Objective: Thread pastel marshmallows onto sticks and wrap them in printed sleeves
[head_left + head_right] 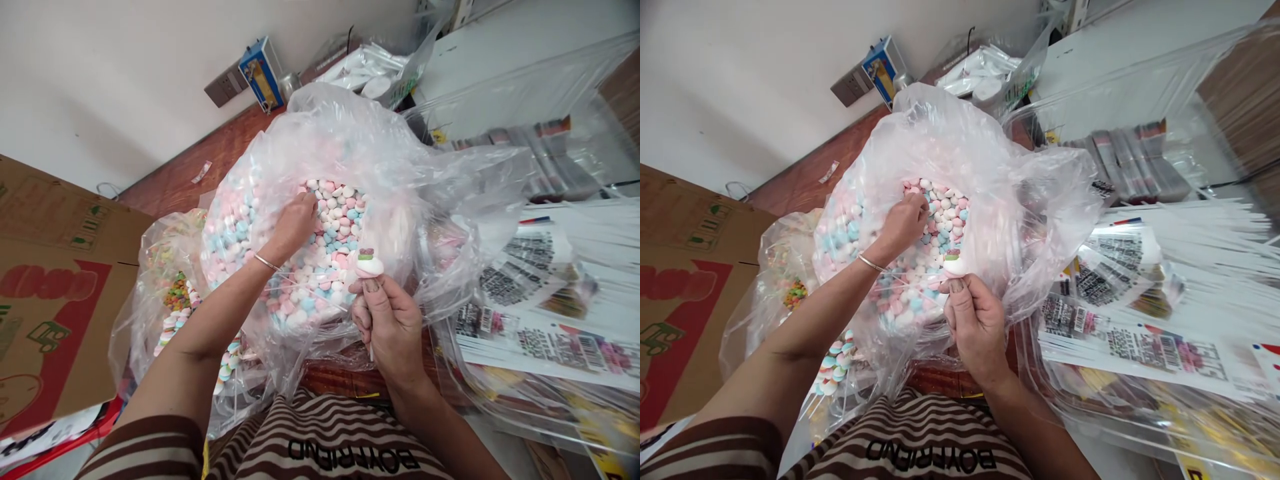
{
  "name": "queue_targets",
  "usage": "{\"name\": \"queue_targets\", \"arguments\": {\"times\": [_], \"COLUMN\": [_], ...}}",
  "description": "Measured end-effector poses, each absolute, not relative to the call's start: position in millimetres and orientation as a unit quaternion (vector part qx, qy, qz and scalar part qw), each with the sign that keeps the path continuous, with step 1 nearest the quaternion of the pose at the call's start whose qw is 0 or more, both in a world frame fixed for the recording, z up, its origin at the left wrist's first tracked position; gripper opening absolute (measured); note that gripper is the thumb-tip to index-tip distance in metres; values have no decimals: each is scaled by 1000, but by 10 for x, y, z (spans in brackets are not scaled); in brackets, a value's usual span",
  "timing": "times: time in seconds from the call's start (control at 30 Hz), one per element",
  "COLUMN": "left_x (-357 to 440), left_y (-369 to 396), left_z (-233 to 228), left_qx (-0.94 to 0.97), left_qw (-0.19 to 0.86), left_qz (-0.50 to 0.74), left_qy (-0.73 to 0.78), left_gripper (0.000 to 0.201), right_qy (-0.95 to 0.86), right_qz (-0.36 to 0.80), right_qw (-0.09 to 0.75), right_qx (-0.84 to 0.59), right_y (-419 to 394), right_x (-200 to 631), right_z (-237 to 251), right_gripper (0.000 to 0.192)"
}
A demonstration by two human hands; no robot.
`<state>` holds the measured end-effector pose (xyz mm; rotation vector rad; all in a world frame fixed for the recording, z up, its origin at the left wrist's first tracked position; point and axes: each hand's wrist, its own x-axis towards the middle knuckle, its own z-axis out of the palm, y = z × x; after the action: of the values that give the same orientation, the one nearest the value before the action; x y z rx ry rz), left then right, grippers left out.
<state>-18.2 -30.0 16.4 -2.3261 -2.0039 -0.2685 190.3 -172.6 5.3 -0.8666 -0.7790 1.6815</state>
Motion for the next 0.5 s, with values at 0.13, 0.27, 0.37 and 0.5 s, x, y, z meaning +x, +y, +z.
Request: {"name": "queue_targets", "arguments": {"times": [0.13, 0.27, 0.37, 0.5], "left_x": [-177, -220, -282, -364], "left_y": [-163, -3, 62, 82], "left_z": [146, 98, 91, 66], "left_qx": [-805, -848, -859, -854], "left_qw": [-17, -58, -57, -51], "left_qz": [-127, -73, -28, -9], "left_qy": [-579, -521, -508, -518], "left_gripper": [16, 24, 24, 24], "right_qy": [-332, -333, -338, -355], "right_qz": [712, 717, 720, 724], "right_qw": [505, 505, 499, 482], "right_qx": [-357, -347, -343, -344], "right_y": [-1719, -1714, -1715, -1722], "right_x": [1893, 1895, 1906, 1920], "right_z": [61, 88, 106, 106], "right_gripper": [33, 32, 32, 31]}}
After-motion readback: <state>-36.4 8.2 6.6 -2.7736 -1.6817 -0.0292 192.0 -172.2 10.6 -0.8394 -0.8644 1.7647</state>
